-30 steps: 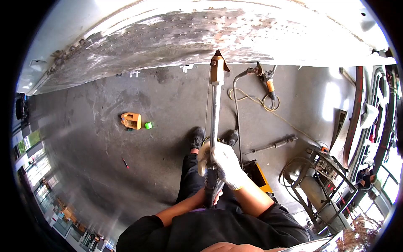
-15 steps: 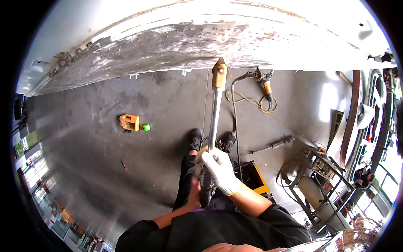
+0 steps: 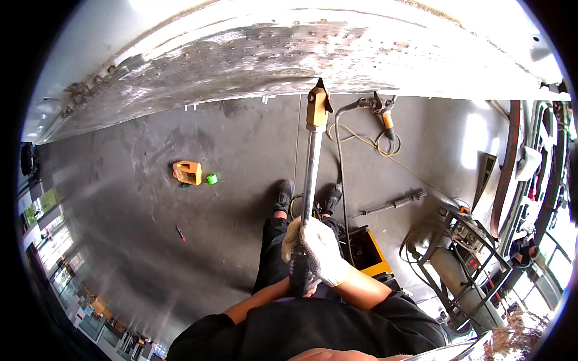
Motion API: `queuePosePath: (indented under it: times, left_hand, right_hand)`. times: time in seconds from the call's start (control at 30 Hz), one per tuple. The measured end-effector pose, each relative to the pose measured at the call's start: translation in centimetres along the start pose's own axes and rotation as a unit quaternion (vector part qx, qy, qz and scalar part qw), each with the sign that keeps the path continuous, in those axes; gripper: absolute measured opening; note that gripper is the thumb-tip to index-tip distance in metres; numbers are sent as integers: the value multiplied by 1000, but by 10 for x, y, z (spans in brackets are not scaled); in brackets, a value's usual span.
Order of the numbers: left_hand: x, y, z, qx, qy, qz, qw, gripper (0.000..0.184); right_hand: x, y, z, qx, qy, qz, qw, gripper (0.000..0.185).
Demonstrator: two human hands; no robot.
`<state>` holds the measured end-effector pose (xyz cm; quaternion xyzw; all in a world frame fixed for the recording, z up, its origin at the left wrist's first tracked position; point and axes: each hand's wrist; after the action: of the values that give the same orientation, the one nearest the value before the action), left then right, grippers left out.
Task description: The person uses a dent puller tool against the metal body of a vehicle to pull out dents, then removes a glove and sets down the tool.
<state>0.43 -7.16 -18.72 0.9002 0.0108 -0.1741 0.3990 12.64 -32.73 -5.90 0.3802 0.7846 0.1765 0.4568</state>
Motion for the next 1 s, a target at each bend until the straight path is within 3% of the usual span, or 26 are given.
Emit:
queuePosePath:
  times: [0.03, 0.1, 0.2, 0.7, 1.0]
  left_hand:
    - [0, 2, 0, 24, 26, -6, 999, 55]
    - [-5, 5, 1, 79, 94, -18, 992, 55]
    - [-6, 4, 6, 112, 146, -26, 983, 54]
    - [6, 7, 15, 95, 100, -58, 989, 51]
    - [-10, 10, 19, 157, 190, -57, 968, 45]
  right_hand:
    - [-1, -2, 1, 0, 0, 0, 1000, 40]
    - [-1, -6, 4, 93, -51, -120, 987, 41]
    - [0, -14, 5, 63, -29, -35, 997, 46]
    - [-6, -8, 9, 23, 3, -54, 998, 50]
    - [-6, -9, 11, 10, -13, -68, 998, 50]
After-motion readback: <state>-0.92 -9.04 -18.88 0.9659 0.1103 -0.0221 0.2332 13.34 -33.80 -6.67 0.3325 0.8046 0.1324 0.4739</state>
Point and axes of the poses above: each hand's wrist, its own z-axis towards the middle knuckle, its own y-axis out of the palm, x = y × z, and after that the axes turned 6 degrees about -z, right-handed
